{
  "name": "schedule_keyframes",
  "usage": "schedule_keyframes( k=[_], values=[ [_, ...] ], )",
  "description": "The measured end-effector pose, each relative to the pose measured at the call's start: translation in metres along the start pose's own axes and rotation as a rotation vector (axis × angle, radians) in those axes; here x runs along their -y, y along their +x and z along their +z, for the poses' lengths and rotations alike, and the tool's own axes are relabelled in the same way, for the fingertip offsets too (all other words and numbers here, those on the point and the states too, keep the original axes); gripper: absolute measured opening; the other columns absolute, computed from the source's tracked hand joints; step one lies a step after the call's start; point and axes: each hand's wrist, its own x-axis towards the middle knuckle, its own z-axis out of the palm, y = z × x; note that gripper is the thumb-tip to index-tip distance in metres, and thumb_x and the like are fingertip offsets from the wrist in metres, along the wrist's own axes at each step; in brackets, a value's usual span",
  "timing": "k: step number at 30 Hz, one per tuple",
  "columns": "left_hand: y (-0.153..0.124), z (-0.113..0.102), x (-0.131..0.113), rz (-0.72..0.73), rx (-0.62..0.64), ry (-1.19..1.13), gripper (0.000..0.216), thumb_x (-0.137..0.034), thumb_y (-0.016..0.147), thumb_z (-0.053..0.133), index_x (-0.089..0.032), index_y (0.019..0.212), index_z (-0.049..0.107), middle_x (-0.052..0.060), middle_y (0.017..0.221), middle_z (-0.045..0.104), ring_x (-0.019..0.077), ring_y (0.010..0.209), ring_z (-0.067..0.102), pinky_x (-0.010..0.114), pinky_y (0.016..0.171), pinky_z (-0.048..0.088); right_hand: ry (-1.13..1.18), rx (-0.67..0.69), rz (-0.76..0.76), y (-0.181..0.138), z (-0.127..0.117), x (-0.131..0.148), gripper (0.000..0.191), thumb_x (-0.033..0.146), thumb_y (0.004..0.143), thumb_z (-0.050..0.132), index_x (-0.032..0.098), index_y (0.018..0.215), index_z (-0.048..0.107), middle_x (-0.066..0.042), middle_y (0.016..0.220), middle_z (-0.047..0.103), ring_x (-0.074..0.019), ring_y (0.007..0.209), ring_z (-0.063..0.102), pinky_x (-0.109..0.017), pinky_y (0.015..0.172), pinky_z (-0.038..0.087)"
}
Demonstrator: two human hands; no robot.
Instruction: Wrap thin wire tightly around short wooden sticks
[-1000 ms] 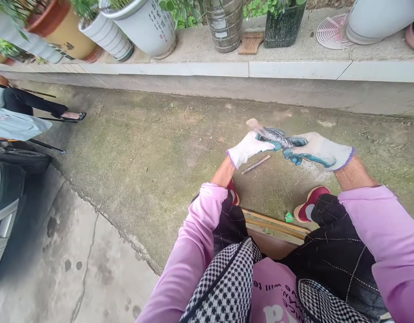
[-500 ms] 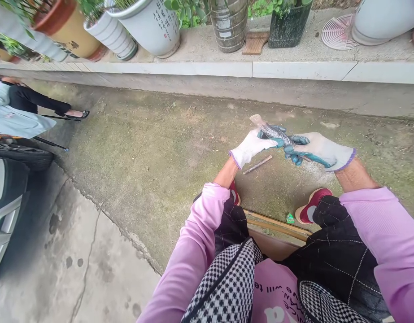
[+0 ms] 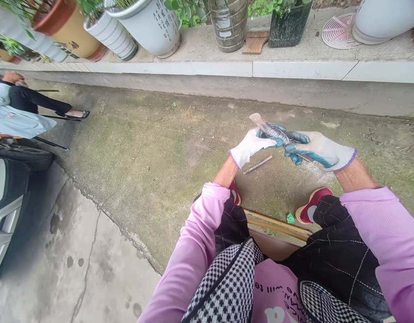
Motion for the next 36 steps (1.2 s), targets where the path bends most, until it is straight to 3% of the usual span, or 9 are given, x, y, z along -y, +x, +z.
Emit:
schedule_keyframes(
  k=[5, 9, 15, 20, 27, 36],
  values=[
    [-0.004, 0.0, -0.005, -0.004, 0.02, -0.012, 0.055, -0.028, 0.075, 0.117, -0.011, 0.123, 0.095, 0.019, 0.139, 0.096, 0.0402, 0.147, 0.085, 0.059, 0.144, 0.058, 0.036, 0.031, 0.01, -0.005, 0.009, 0.011, 0.058, 0.059, 0.079, 0.117, 0.024, 0.105, 0.079, -0.002, 0.088, 0.078, -0.0164, 0.065, 0.065, -0.03, 0.053, 0.052],
    [-0.005, 0.004, -0.013, -0.033, 0.036, 0.02, 0.056, -0.031, 0.075, 0.12, -0.01, 0.121, 0.095, 0.018, 0.135, 0.096, 0.0398, 0.146, 0.085, 0.059, 0.144, 0.058, 0.035, 0.037, 0.011, -0.007, 0.011, 0.015, 0.06, 0.063, 0.078, 0.118, 0.024, 0.1, 0.078, -0.002, 0.085, 0.078, -0.0166, 0.066, 0.065, -0.03, 0.055, 0.055],
    [-0.009, 0.01, -0.021, -0.058, 0.007, 0.017, 0.055, -0.031, 0.077, 0.118, -0.012, 0.122, 0.094, 0.017, 0.131, 0.096, 0.0385, 0.143, 0.086, 0.059, 0.143, 0.059, 0.014, 0.02, 0.05, -0.001, 0.008, 0.004, 0.062, 0.066, 0.07, 0.121, 0.024, 0.096, 0.083, -0.006, 0.084, 0.08, -0.02, 0.067, 0.067, -0.035, 0.058, 0.059],
    [-0.012, 0.011, -0.024, -0.062, 0.011, 0.009, 0.051, -0.028, 0.077, 0.118, -0.013, 0.119, 0.095, 0.015, 0.125, 0.097, 0.0381, 0.139, 0.088, 0.057, 0.141, 0.06, -0.05, 0.012, 0.082, 0.004, 0.007, -0.005, 0.062, 0.069, 0.073, 0.12, 0.024, 0.089, 0.082, -0.007, 0.082, 0.08, -0.0205, 0.065, 0.067, -0.035, 0.056, 0.056],
    [-0.013, 0.006, -0.022, -0.016, -0.031, -0.059, 0.049, -0.021, 0.074, 0.111, -0.013, 0.119, 0.094, 0.021, 0.141, 0.096, 0.0446, 0.155, 0.084, 0.06, 0.144, 0.059, 0.007, 0.019, 0.078, 0.004, 0.007, -0.003, 0.064, 0.068, 0.072, 0.122, 0.023, 0.096, 0.084, -0.006, 0.083, 0.082, -0.0198, 0.066, 0.068, -0.034, 0.055, 0.059],
    [-0.009, 0.003, -0.012, -0.003, -0.03, -0.058, 0.046, -0.021, 0.079, 0.108, -0.014, 0.122, 0.094, 0.02, 0.145, 0.096, 0.042, 0.152, 0.086, 0.058, 0.14, 0.064, 0.034, 0.034, 0.079, -0.001, 0.012, 0.004, 0.059, 0.061, 0.072, 0.124, 0.023, 0.094, 0.084, -0.005, 0.082, 0.081, -0.0174, 0.066, 0.065, -0.033, 0.056, 0.057]
  ],
)
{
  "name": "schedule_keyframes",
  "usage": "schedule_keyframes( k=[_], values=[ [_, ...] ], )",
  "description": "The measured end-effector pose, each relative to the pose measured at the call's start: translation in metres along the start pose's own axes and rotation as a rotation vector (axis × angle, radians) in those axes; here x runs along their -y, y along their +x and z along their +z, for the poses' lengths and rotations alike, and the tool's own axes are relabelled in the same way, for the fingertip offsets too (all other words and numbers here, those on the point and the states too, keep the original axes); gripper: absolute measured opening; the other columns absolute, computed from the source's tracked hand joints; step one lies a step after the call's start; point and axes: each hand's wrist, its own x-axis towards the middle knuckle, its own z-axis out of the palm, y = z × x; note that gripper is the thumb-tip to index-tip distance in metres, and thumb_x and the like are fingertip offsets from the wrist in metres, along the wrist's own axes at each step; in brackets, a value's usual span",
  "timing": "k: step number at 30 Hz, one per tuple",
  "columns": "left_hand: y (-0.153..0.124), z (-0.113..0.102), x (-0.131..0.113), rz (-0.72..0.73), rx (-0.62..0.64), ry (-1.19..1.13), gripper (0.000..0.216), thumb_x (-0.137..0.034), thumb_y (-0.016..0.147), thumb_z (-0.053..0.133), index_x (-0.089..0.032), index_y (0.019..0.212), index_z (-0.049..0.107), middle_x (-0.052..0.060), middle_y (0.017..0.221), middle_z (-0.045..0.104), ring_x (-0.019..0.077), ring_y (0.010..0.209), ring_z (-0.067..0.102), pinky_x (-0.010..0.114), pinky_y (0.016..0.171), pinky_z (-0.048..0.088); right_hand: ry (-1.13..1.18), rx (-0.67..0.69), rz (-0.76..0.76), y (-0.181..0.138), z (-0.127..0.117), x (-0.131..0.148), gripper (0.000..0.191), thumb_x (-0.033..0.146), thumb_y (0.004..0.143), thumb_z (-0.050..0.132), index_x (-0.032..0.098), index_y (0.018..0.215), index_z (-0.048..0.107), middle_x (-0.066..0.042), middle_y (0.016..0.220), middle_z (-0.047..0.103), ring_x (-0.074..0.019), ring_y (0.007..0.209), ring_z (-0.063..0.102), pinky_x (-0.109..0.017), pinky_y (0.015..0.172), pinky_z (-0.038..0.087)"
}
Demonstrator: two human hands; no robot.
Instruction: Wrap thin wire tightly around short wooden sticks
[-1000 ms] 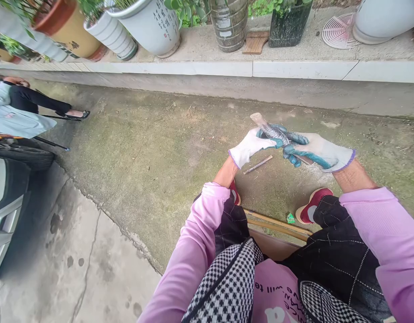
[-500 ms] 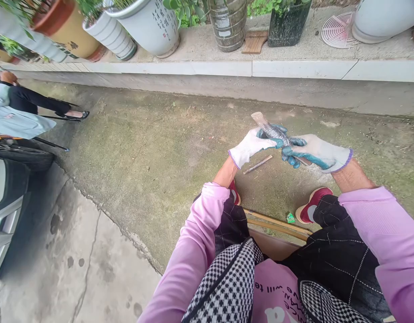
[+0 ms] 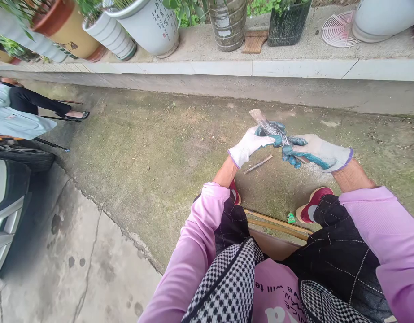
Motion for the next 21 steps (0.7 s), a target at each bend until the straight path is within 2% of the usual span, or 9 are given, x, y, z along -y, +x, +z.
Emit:
schedule_keyframes(
  k=[4, 10, 13, 17, 21],
  values=[
    [0.002, 0.0, 0.003, -0.005, -0.004, 0.028, 0.042, -0.02, 0.084, 0.107, -0.013, 0.124, 0.095, 0.02, 0.144, 0.096, 0.0407, 0.149, 0.087, 0.057, 0.141, 0.063, -0.022, -0.003, 0.017, 0.004, -0.001, -0.005, 0.059, 0.06, 0.07, 0.123, 0.023, 0.098, 0.087, -0.003, 0.078, 0.078, -0.0174, 0.064, 0.064, -0.032, 0.055, 0.057],
    [0.006, 0.0, 0.005, -0.01, 0.006, -0.016, 0.045, -0.02, 0.079, 0.111, -0.014, 0.121, 0.096, 0.018, 0.142, 0.097, 0.0389, 0.148, 0.086, 0.052, 0.139, 0.062, -0.027, -0.01, 0.022, 0.009, -0.004, -0.013, 0.063, 0.062, 0.071, 0.122, 0.021, 0.107, 0.092, -0.006, 0.081, 0.08, -0.0201, 0.065, 0.067, -0.033, 0.054, 0.057],
    [0.005, -0.002, 0.005, -0.006, 0.017, -0.046, 0.047, -0.023, 0.077, 0.112, -0.013, 0.119, 0.096, 0.019, 0.145, 0.096, 0.04, 0.15, 0.085, 0.051, 0.138, 0.063, -0.018, -0.007, 0.012, 0.006, -0.004, -0.011, 0.068, 0.072, 0.071, 0.121, 0.022, 0.101, 0.087, -0.008, 0.082, 0.081, -0.0207, 0.065, 0.068, -0.034, 0.054, 0.057],
    [-0.001, -0.002, 0.003, 0.006, 0.025, -0.049, 0.05, -0.026, 0.078, 0.113, -0.013, 0.124, 0.096, 0.021, 0.145, 0.096, 0.0416, 0.151, 0.085, 0.052, 0.135, 0.065, 0.025, 0.016, 0.002, -0.003, 0.002, -0.002, 0.084, 0.094, 0.069, 0.117, 0.023, 0.093, 0.081, -0.01, 0.086, 0.083, -0.0202, 0.067, 0.066, -0.034, 0.056, 0.056],
    [-0.005, 0.001, -0.003, 0.035, 0.04, -0.051, 0.057, -0.031, 0.079, 0.115, -0.014, 0.131, 0.096, 0.021, 0.142, 0.097, 0.0438, 0.154, 0.084, 0.056, 0.138, 0.064, 0.038, -0.001, -0.023, -0.008, 0.008, 0.005, 0.091, 0.106, 0.067, 0.112, 0.024, 0.084, 0.075, -0.007, 0.077, 0.076, -0.0166, 0.062, 0.056, -0.032, 0.051, 0.048]
  ],
)
